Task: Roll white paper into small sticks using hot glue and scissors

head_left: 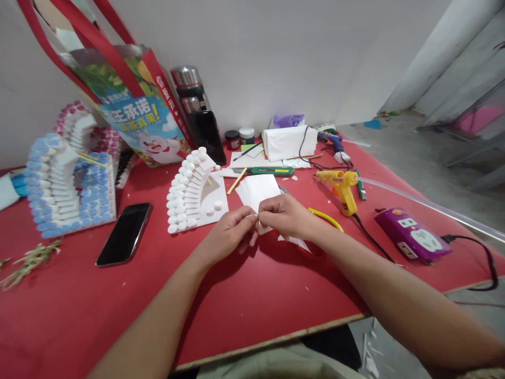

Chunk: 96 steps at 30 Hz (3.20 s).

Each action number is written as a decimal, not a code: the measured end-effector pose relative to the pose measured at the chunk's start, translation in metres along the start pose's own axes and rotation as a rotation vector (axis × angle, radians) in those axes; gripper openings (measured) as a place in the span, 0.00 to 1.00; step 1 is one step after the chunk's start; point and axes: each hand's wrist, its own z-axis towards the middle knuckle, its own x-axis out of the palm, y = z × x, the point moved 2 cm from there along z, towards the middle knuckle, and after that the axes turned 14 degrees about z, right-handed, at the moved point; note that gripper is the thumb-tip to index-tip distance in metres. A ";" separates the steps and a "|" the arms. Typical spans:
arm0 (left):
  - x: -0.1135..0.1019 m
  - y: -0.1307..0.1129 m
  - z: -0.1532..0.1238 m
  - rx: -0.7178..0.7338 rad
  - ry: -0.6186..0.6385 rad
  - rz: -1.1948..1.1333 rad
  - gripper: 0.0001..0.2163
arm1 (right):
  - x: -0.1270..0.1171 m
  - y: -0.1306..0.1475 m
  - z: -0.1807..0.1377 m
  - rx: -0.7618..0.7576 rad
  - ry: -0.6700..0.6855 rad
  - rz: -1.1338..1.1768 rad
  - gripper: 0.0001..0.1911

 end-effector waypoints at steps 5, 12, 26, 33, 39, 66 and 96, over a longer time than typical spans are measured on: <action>0.004 0.004 0.001 0.224 -0.249 0.766 0.11 | 0.003 -0.007 0.005 0.133 -0.023 0.060 0.09; 0.005 -0.004 0.000 0.158 -0.377 0.591 0.12 | 0.004 -0.005 0.004 0.081 -0.051 0.107 0.10; -0.002 0.009 0.008 -0.355 0.284 -0.905 0.14 | 0.004 -0.001 -0.004 -0.345 -0.065 -0.542 0.11; -0.003 0.006 0.007 -0.266 0.140 -0.811 0.12 | 0.001 -0.006 -0.002 -0.278 -0.122 -0.351 0.04; 0.004 0.000 0.003 -0.141 0.048 -0.474 0.11 | 0.002 -0.004 -0.004 -0.336 -0.196 -0.262 0.07; 0.019 -0.003 -0.003 0.325 -0.632 1.429 0.09 | 0.013 -0.004 0.000 0.033 -0.168 0.363 0.05; 0.003 -0.003 0.002 0.031 -0.531 -0.090 0.06 | 0.009 -0.004 0.001 -0.106 -0.094 0.355 0.09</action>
